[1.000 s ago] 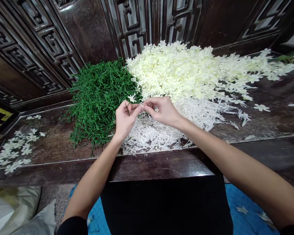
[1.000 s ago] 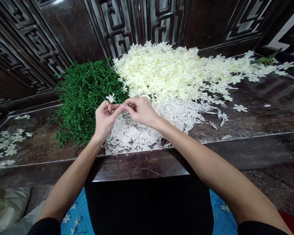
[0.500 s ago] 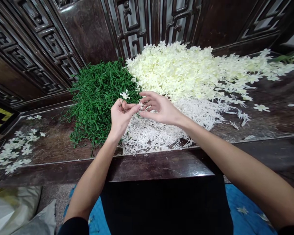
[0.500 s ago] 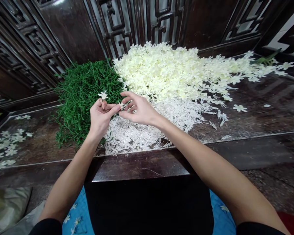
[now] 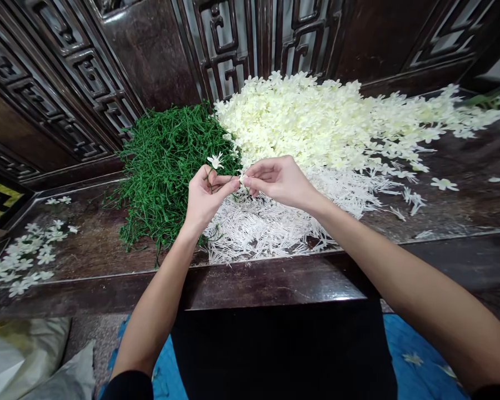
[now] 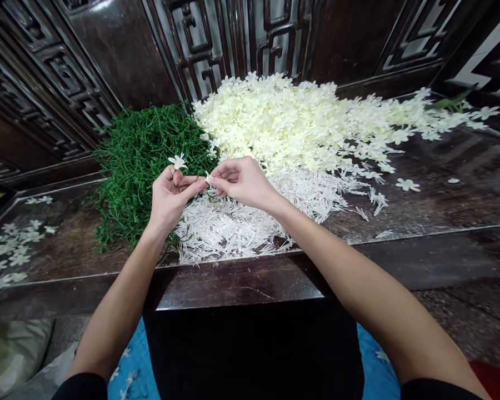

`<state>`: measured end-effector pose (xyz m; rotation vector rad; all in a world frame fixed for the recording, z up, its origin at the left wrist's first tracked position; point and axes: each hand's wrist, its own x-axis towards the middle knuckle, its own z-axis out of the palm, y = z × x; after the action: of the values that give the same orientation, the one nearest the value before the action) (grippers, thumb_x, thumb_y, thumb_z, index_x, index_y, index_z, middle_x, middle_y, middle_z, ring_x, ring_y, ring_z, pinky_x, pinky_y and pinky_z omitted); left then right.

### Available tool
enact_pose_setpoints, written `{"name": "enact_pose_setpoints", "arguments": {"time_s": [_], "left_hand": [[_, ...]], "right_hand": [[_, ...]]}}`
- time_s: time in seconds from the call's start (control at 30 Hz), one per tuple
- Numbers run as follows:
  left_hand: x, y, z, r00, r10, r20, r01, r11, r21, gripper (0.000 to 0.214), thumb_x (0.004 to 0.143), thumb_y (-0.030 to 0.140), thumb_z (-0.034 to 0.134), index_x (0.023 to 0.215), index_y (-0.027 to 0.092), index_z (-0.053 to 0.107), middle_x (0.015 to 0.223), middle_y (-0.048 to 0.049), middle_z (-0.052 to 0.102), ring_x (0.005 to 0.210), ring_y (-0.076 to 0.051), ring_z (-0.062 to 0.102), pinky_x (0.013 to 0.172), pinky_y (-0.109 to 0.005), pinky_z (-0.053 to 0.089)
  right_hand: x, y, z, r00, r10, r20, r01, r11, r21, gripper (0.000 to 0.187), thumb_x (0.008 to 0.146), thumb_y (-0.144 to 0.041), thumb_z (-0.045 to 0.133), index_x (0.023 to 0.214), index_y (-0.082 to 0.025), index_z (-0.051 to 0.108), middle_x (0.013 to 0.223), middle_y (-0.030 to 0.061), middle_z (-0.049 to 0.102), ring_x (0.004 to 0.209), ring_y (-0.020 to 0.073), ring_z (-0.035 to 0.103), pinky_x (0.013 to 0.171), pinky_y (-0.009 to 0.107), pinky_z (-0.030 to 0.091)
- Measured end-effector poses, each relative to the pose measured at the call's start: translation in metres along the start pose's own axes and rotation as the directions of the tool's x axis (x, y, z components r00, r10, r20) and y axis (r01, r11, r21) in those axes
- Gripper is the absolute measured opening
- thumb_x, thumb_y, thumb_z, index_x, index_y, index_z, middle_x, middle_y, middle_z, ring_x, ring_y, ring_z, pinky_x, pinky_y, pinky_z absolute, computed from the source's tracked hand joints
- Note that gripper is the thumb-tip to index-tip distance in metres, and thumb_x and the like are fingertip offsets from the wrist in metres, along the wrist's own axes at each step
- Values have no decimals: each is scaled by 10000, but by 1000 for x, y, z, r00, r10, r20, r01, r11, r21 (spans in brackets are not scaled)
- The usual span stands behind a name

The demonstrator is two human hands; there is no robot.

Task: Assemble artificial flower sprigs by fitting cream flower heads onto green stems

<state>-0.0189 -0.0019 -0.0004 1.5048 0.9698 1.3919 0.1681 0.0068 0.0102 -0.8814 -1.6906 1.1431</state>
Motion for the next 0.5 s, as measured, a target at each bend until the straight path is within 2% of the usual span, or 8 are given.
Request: {"name": "enact_pose_setpoints", "arguments": {"time_s": [0.17,0.33,0.4,0.5], "left_hand": [[-1,1,1,999,15,-42,-12,997,78,470,669,217,801,705,226,333,725,7,704,741,-135,717,658,-257,574],[-1,1,3,999,38,-39,-34,994,102,477,669,215,783,688,226,306,658,36,646,736,-136,717,635,-236,555],[-2,1,3,999,35,-29,-32,994,100,500,657,210,795,682,227,296,632,42,622,764,-149,726,649,-235,558],[-2,1,3,999,25,-23,-22,994,109,511,644,208,809,685,228,300,639,35,622,769,-154,725,655,-234,560]], "right_hand": [[0,1,0,999,-3,36,3,1000,-5,288,769,-384,781,876,-124,722,777,79,715,696,192,684,728,413,606],[0,-1,1,998,14,64,-10,998,-60,541,693,-391,832,1140,-120,689,1153,138,696,1002,252,677,943,480,562],[-1,-1,3,998,15,63,-11,998,-66,537,689,-406,834,1126,-124,703,1151,138,700,1018,259,676,947,487,558],[-1,0,4,999,8,45,-6,999,-49,393,717,-428,810,976,-138,747,995,107,738,894,232,700,882,462,584]]}}
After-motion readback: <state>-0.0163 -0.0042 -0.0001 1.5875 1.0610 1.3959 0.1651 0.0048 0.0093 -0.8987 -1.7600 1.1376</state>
